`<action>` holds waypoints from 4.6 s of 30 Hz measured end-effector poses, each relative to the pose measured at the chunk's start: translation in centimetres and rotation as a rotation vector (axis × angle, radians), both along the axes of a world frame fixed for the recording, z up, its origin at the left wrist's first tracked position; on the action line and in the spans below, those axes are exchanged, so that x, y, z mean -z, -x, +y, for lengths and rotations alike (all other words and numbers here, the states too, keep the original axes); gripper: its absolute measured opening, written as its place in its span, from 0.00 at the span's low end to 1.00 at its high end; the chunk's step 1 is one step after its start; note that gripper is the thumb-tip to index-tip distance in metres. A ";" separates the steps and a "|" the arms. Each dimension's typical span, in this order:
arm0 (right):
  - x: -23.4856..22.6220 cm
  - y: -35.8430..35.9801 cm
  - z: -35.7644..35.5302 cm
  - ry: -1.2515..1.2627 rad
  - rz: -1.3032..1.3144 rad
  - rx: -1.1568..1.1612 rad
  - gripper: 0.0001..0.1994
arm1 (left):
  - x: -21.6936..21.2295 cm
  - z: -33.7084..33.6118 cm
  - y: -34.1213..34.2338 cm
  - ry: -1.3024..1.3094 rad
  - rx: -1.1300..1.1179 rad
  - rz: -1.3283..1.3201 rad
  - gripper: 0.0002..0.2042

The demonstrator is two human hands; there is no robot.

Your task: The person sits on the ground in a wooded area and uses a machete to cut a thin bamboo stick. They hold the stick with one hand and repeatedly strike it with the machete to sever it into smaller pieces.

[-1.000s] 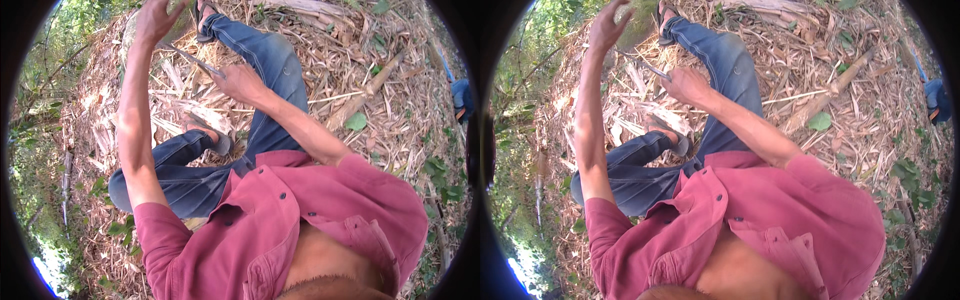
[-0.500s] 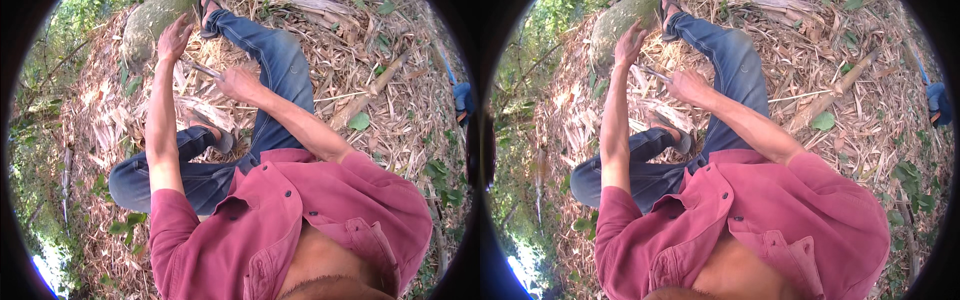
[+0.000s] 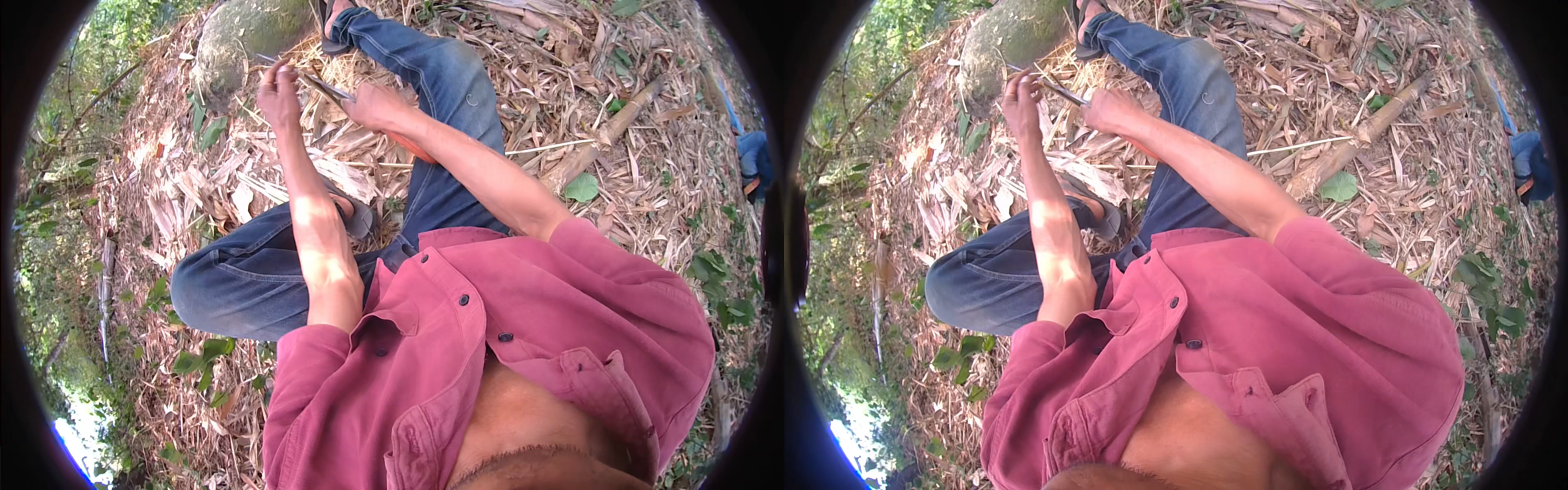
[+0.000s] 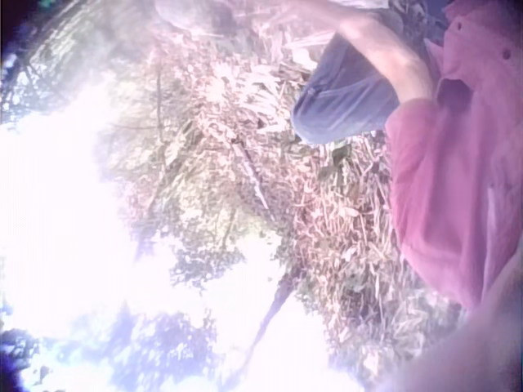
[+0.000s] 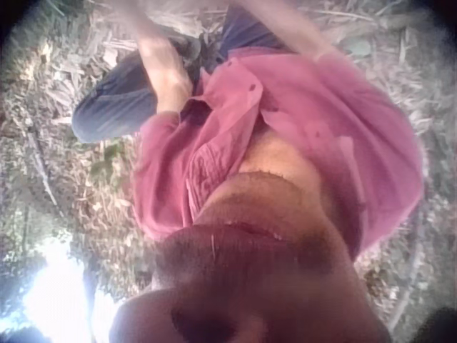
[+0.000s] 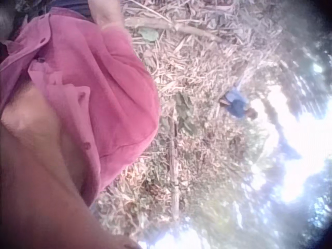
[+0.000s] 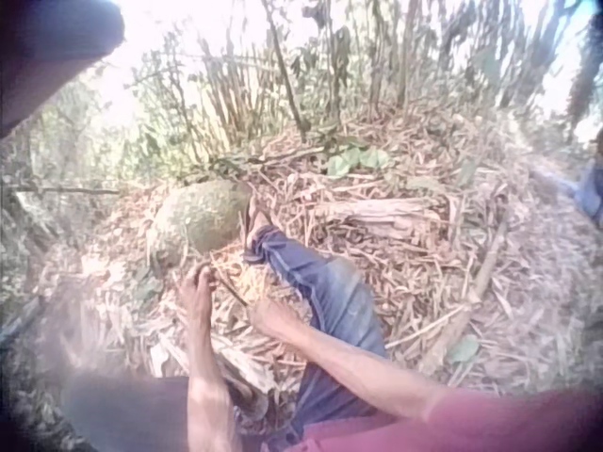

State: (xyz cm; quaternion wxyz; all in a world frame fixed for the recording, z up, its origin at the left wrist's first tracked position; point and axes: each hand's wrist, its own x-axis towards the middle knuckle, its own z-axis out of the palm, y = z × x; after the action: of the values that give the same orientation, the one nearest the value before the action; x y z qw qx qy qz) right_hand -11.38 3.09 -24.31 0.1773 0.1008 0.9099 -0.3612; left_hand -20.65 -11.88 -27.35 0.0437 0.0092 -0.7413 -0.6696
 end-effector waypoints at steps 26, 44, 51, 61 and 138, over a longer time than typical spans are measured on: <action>0.7 1.5 1.0 -0.162 0.128 0.021 0.23 | 0.2 2.8 -1.0 0.452 -0.032 0.277 0.10; 1.3 1.3 2.8 -0.207 0.118 -0.128 0.19 | 0.5 3.3 -2.0 0.401 -0.011 0.293 0.10; 3.3 -1.4 0.8 -0.032 -0.036 0.016 0.20 | -0.8 1.7 -3.1 0.420 -0.015 0.156 0.09; 7.8 -1.7 1.7 0.339 -0.192 0.114 0.22 | 0.6 0.6 -3.2 0.328 -0.025 0.123 0.10; 9.9 -4.3 2.3 0.128 -0.056 0.047 0.23 | -0.8 -12.6 -8.5 1.158 0.669 -0.716 0.14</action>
State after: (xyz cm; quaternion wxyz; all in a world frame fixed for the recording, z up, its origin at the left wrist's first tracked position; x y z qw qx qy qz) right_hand -7.12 5.39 -34.22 0.2004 0.1204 0.8770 -0.4198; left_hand -12.14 -24.51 -26.50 -0.4072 -0.0236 -0.9068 -0.1069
